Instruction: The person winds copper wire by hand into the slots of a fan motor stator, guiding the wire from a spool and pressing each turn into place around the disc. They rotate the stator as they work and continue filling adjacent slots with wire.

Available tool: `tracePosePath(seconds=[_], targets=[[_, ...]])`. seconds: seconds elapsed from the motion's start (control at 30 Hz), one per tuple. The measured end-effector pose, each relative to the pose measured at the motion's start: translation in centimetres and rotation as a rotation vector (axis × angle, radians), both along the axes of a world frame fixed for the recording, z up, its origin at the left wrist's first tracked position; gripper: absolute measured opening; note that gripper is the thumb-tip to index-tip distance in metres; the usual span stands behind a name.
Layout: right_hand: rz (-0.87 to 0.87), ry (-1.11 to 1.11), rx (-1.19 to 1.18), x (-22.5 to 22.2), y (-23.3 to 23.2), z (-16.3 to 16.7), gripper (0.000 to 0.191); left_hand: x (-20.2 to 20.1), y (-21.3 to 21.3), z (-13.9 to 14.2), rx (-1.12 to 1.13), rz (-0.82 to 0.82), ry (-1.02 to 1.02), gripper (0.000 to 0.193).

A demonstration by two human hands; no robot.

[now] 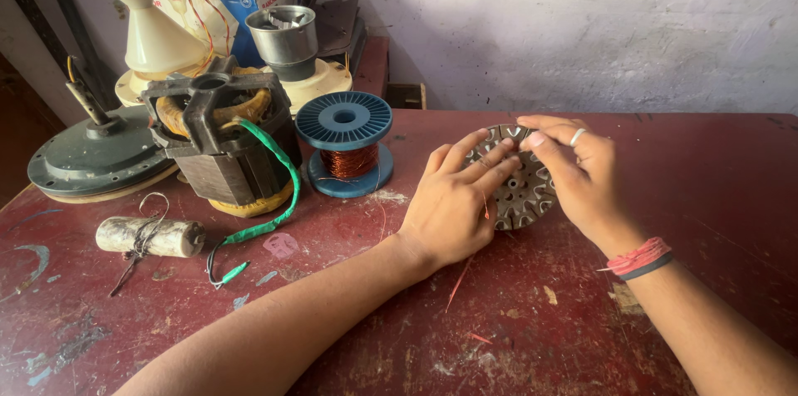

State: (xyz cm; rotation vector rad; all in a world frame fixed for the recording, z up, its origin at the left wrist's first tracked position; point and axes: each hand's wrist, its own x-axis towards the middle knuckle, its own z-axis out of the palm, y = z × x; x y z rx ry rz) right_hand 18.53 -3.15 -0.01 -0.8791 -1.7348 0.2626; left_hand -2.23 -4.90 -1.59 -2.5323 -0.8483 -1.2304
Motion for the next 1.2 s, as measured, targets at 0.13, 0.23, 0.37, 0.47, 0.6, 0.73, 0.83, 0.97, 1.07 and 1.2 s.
tracePosePath(seconds=[0.13, 0.23, 0.37, 0.47, 0.6, 0.73, 0.83, 0.97, 1.07, 1.2], targets=[[0.019, 0.131, -0.041, -0.1, 0.3, -0.5, 0.018, 0.1, 0.0, 0.0, 0.03, 0.009, 0.069, 0.055], [-0.002, 0.12, 0.043, -0.1, 0.7, -0.7, 0.014, 0.1, -0.2, -0.1, 0.04, 0.013, 0.067, 0.052], [0.033, 0.201, 0.062, 0.0, 1.1, -1.1, 0.013, 0.2, -0.2, -0.1, 0.041, 0.006, 0.046, 0.053], [0.018, 0.149, 0.094, 0.2, 1.0, -1.1, 0.014, 0.2, -0.4, -0.1, 0.041, 0.005, 0.032, 0.053], [-0.012, 0.09, 0.085, 0.1, 0.7, -0.8, 0.01, 0.2, -0.4, -0.1, 0.036, 0.006, 0.026, 0.052], [-0.072, 0.001, 0.12, -0.2, 0.1, -0.3, 0.021, 0.2, -0.4, -0.2, 0.041, 0.01, 0.043, 0.053], [-0.091, -0.079, 0.179, -0.6, -0.2, 0.1, 0.028, 0.2, -0.3, -0.2, 0.055, 0.01, 0.043, 0.052], [-0.073, -0.036, 0.041, -0.8, -0.3, 0.3, 0.031, 0.1, -0.3, -0.1, 0.039, -0.012, 0.036, 0.055], [-0.022, 0.02, -0.085, -0.7, 0.1, 0.2, 0.033, 0.1, -0.2, -0.1, 0.027, -0.018, 0.01, 0.056], [0.109, 0.191, -0.28, -0.5, 1.1, -0.4, 0.038, 0.0, -0.1, -0.3, -0.052, -0.075, -0.156, 0.05]])
